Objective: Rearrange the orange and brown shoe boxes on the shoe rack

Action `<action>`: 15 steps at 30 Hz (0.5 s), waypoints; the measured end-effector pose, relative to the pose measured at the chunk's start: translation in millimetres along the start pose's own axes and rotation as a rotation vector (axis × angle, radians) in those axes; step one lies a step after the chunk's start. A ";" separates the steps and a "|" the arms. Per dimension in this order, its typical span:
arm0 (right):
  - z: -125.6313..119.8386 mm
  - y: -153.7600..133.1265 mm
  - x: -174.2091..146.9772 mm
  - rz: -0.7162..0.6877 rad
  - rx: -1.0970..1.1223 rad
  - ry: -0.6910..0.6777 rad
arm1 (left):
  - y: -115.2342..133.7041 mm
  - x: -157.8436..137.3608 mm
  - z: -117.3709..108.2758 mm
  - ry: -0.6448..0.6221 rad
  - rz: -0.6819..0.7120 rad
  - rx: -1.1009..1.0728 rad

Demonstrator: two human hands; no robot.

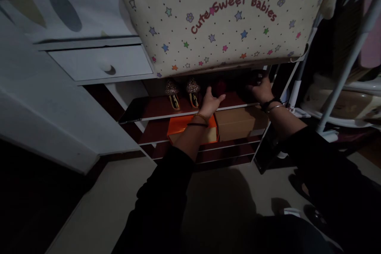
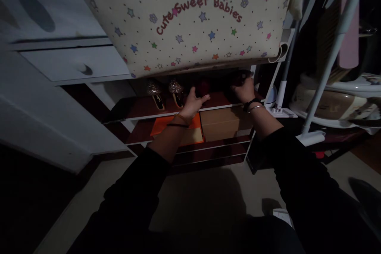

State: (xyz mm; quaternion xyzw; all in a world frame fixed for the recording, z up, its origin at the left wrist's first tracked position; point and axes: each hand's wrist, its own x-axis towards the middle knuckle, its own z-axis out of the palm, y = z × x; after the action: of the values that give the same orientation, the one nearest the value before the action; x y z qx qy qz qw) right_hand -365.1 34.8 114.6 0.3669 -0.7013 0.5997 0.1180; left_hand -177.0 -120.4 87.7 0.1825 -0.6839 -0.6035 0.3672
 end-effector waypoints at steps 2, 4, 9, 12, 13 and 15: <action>4.1 -12.3 -9.5 -0.025 0.062 -0.075 | 4.0 -2.6 -0.6 -0.008 -0.011 -0.007; 7.6 -19.6 -15.3 -0.062 0.143 -0.169 | 7.5 -4.9 -1.4 -0.019 -0.010 -0.013; 14.7 -14.6 -22.1 0.030 0.327 -0.243 | 15.0 -10.4 -2.9 -0.021 -0.038 -0.077; 21.7 -9.9 -28.1 0.064 0.372 -0.202 | 19.6 -14.8 -3.4 -0.017 -0.060 -0.112; 24.7 -10.1 -30.4 0.054 0.372 -0.198 | 20.9 -16.4 -3.5 -0.022 -0.057 -0.122; 31.8 -13.0 -35.3 0.006 0.350 -0.194 | 22.3 -19.1 -3.9 -0.039 -0.038 -0.143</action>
State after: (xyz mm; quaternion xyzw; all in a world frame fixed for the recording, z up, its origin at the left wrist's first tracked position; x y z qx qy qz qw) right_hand -323.0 18.3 95.0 0.4358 -0.5953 0.6748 -0.0174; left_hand -157.1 -105.3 103.7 0.1568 -0.6426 -0.6610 0.3543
